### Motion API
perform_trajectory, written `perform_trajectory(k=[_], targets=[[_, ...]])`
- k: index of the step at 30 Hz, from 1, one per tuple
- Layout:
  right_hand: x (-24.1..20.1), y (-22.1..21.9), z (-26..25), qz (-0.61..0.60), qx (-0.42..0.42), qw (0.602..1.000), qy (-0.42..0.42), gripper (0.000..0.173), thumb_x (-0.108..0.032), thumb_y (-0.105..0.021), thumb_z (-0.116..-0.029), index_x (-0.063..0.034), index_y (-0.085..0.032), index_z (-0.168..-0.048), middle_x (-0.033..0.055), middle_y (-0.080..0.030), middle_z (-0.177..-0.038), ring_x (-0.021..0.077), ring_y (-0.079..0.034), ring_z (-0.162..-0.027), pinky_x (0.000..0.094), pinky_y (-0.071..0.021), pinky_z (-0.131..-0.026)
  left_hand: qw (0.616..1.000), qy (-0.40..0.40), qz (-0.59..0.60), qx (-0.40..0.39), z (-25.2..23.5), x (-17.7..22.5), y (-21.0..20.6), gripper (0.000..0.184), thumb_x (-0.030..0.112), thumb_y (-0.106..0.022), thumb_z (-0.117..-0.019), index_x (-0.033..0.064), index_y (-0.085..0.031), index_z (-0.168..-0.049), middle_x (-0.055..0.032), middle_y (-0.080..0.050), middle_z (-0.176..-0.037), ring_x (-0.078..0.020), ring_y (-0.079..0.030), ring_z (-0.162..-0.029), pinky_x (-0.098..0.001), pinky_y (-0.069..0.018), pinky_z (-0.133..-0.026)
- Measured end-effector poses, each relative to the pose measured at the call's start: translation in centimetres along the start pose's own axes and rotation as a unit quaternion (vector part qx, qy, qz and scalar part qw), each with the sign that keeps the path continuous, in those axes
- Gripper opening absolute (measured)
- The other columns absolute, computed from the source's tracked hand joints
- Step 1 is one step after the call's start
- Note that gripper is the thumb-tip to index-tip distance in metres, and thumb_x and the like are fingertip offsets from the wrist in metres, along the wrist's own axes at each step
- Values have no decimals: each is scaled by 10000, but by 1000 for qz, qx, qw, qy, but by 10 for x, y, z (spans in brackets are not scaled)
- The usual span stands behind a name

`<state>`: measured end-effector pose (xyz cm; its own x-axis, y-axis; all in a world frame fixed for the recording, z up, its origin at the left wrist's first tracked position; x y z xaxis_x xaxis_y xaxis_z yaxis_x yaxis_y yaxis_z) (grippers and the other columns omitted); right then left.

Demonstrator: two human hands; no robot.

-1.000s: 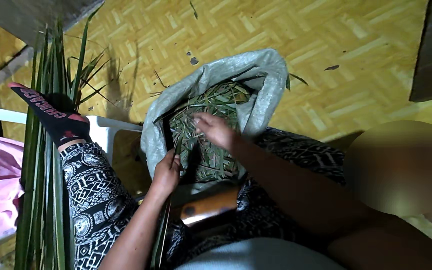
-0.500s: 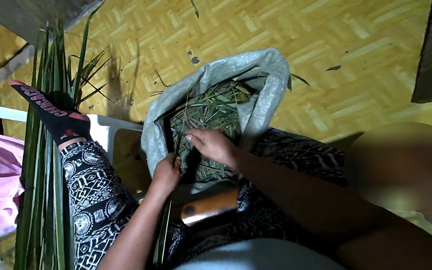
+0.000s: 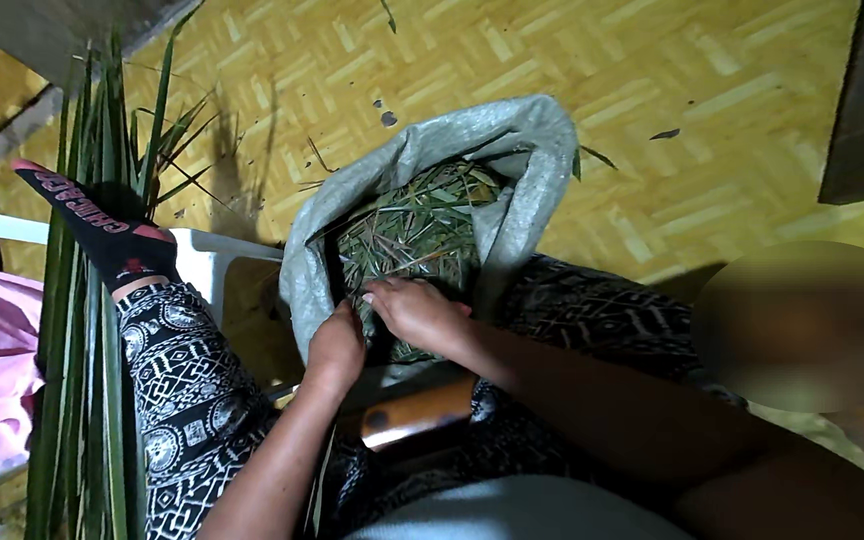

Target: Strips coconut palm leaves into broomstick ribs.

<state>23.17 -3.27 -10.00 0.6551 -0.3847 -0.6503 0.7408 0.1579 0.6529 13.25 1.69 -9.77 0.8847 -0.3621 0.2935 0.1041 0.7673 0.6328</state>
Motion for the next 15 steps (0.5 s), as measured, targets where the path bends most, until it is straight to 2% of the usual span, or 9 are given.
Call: perform_trajectory(k=[3, 9, 15], targets=[[4, 0, -4, 15, 30, 999, 2, 407, -296, -421, -1121, -16, -640, -1320, 207, -686, -1201, 376, -674, -1129, 567, -508, -983, 1000, 3, -17, -9, 3, 5, 1, 437, 272, -327, -1143, 7, -519, -1433, -258, -642, -1283, -374, -634, -1212, -534, -473, -1053], [21, 7, -16, 55, 69, 996, -29, 420, -310, -416, -1123, -16, -629, -1335, 218, -670, -1251, 397, -655, -1162, 593, -480, -1006, 1000, -12, -11, 15, 8, 1, 4, 430, 249, -356, -1134, 26, -507, -1469, -236, -677, -1243, -381, -665, -1173, -562, -503, -1030], [31, 26, -20, 94, 140, 984, -60, 392, -279, -437, -1115, -27, -623, -1350, 238, -674, -1205, 424, -660, -1109, 606, -478, -941, 1000, -14, -8, 19, 8, 0, 7, 427, 235, -366, -1134, 26, -487, -1486, -231, -677, -1230, -373, -668, -1157, -547, -506, -1026]])
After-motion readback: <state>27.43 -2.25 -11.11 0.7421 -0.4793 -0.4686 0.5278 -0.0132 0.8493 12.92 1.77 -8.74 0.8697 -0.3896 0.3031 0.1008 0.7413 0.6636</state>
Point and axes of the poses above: each hand's wrist, its own z-axis away from the middle knuckle, its own y-axis out of the back of the hand, x = y × z, the point moved 8 cm from there along -z, towards the middle knuckle
